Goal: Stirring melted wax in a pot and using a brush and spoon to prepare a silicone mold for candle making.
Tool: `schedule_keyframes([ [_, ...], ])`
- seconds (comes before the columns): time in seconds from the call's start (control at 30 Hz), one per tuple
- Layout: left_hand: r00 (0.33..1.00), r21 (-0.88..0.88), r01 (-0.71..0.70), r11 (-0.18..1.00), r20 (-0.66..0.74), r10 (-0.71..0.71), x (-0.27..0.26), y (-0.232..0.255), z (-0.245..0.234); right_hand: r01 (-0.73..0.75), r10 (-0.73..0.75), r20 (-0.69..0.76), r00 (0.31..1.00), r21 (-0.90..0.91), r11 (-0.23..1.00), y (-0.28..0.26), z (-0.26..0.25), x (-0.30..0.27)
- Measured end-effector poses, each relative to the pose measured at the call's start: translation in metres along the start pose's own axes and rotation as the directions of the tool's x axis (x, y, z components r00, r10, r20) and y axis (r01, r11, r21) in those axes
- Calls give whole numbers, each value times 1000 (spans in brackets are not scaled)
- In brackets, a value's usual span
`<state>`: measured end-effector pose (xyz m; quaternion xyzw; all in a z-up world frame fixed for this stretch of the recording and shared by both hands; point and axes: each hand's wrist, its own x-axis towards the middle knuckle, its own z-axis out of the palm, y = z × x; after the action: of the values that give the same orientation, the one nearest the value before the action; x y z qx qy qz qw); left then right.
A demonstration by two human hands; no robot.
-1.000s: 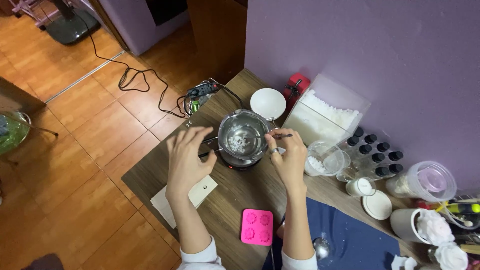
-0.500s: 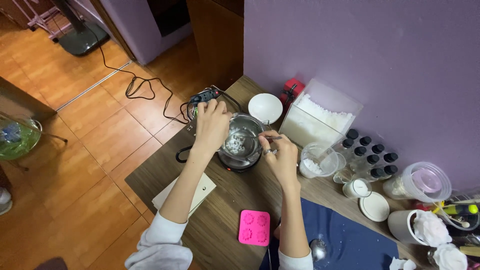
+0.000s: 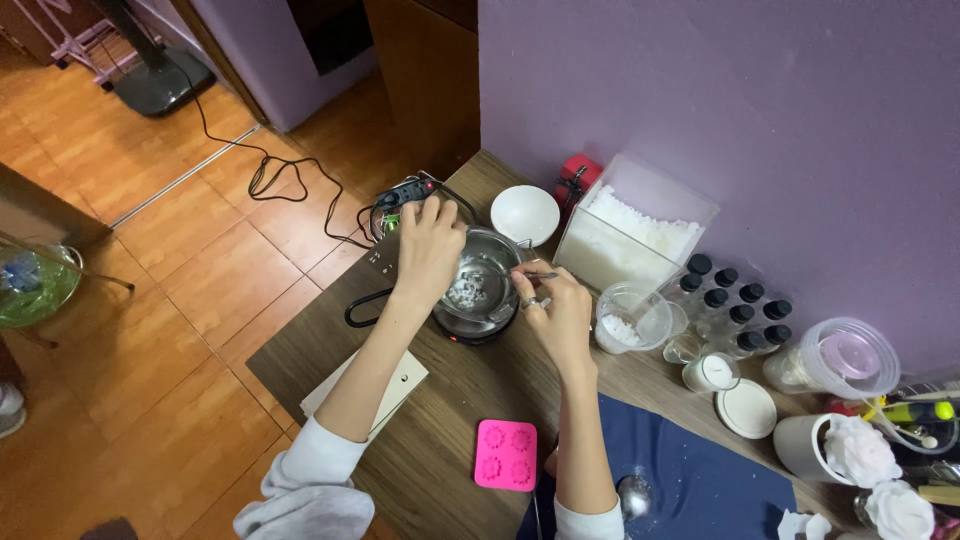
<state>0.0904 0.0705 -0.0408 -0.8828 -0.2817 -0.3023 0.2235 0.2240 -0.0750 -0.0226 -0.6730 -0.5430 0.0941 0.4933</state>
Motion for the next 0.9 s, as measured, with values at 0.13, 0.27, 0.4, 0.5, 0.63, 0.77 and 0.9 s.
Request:
schedule_keyframes([
  [0.13, 1000, -27, 11, 1000, -12, -11, -1, 1, -2, 2, -2, 6, 1000, 1, 1000, 0, -2, -1],
  [0.27, 976, -174, 211, 962, 82, -199, -1, -7, -28, -12, 12, -3, 1000, 13, 1000, -2, -2, 1],
  [0.4, 857, -364, 488, 793, 29, -514, -22, -7, -72, -1, 3, -38, 999, 36, 999, -7, -3, 2],
  [0.5, 767, -367, 624, 689, 124, -629, -46, 3, -84, 71, -67, -69, 995, 71, 995, -12, -8, 0],
  [0.63, 777, -342, 620, 706, 148, -611, -59, 3, -89, 119, -116, -54, 992, 59, 991, -26, -13, -2],
  [0.77, 817, -355, 571, 740, 337, -468, -51, 2, -110, 145, -146, 5, 989, 74, 987, -30, -8, -1],
  [0.9, 744, -329, 634, 700, 507, -436, -54, -3, -108, 197, -196, -45, 980, 31, 980, -28, -6, 2],
])
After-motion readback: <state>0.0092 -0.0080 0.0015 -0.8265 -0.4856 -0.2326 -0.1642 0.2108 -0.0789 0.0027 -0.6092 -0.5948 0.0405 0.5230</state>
